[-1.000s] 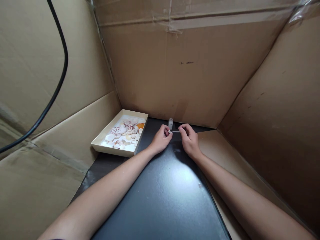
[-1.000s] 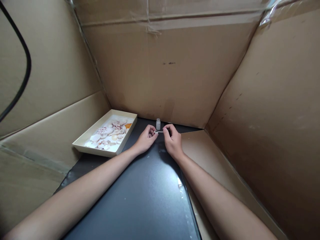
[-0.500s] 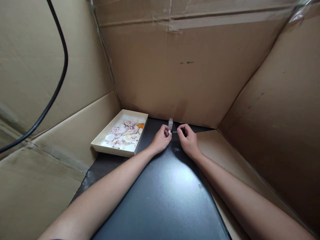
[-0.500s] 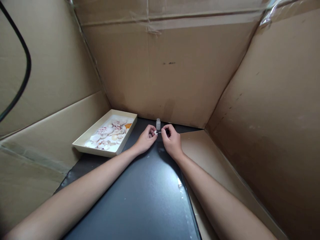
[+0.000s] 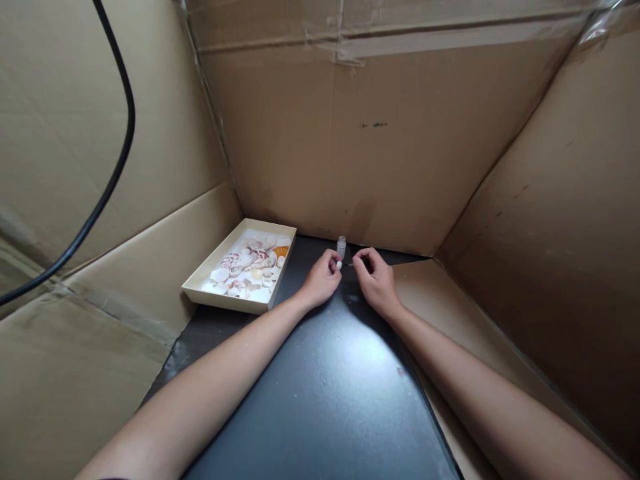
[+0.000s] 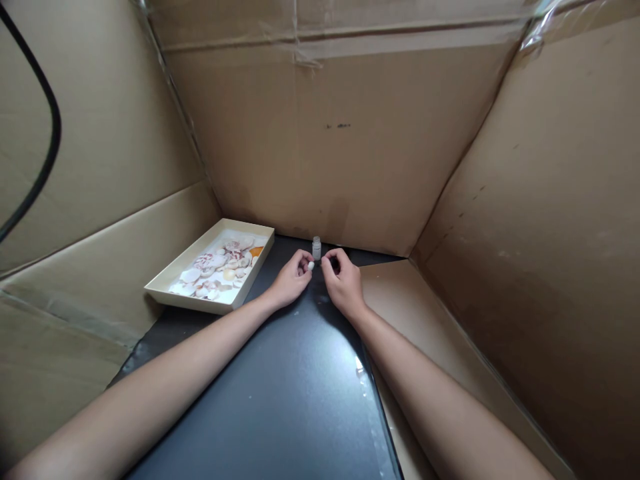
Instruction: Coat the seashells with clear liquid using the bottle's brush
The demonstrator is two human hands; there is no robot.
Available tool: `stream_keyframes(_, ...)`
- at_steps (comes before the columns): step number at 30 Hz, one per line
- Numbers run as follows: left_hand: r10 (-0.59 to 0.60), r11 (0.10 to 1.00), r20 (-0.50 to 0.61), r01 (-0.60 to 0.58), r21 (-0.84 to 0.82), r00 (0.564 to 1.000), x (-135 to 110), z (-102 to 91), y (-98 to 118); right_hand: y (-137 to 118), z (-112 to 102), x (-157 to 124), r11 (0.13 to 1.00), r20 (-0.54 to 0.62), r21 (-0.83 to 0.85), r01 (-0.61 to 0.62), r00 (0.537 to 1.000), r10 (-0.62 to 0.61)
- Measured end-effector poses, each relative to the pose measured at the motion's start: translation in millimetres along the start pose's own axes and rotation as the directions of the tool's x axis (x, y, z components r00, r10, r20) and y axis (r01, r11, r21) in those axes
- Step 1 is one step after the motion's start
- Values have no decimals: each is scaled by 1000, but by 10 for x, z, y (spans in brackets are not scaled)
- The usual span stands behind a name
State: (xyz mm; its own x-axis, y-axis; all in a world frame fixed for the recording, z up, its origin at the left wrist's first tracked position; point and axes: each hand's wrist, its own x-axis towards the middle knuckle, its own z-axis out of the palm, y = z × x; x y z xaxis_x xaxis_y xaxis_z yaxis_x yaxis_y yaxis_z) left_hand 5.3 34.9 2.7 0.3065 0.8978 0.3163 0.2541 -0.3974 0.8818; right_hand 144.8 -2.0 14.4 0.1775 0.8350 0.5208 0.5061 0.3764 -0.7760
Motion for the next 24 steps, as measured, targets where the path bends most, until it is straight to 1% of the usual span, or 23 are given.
stream_keyframes(3, 2, 1000, 3, -2, 3, 1000, 1, -2, 4, 10, -1, 2, 1000, 28, 22, 9, 1000, -10)
stream_keyframes(7, 13, 1000, -3, -13, 11, 1000, 6, 3, -5, 25, 7, 2, 999, 29, -49, -19, 999, 20)
stream_keyframes(9, 14, 1000, -2, -14, 7, 1000, 7, 5, -9, 24, 6, 2, 1000, 14, -30, -6, 1000, 6)
stream_keyframes(12, 10, 1000, 1, -10, -4, 1000, 8, 5, -11, 18, 3, 1, 999, 29, 35, 32, 999, -33)
stream_keyframes(14, 15, 1000, 2, -15, -1, 1000, 10, 5, -12, 14, 2, 0, 999, 38, 23, 24, 999, -24)
stream_keyframes(17, 27, 1000, -2, -27, 12, 1000, 13, 6, -17, 7, -1, -1, 1000, 14, -7, -6, 1000, 6)
stream_keyframes(21, 20, 1000, 0, -20, 17, 1000, 16, 5, -21, 1, -7, -4, 998, 34, 57, 28, 999, -30)
stream_keyframes(24, 21, 1000, 0, -21, 18, 1000, 14, 2, -22, 3, -8, -5, 1000, 38, 7, 3, 999, -3)
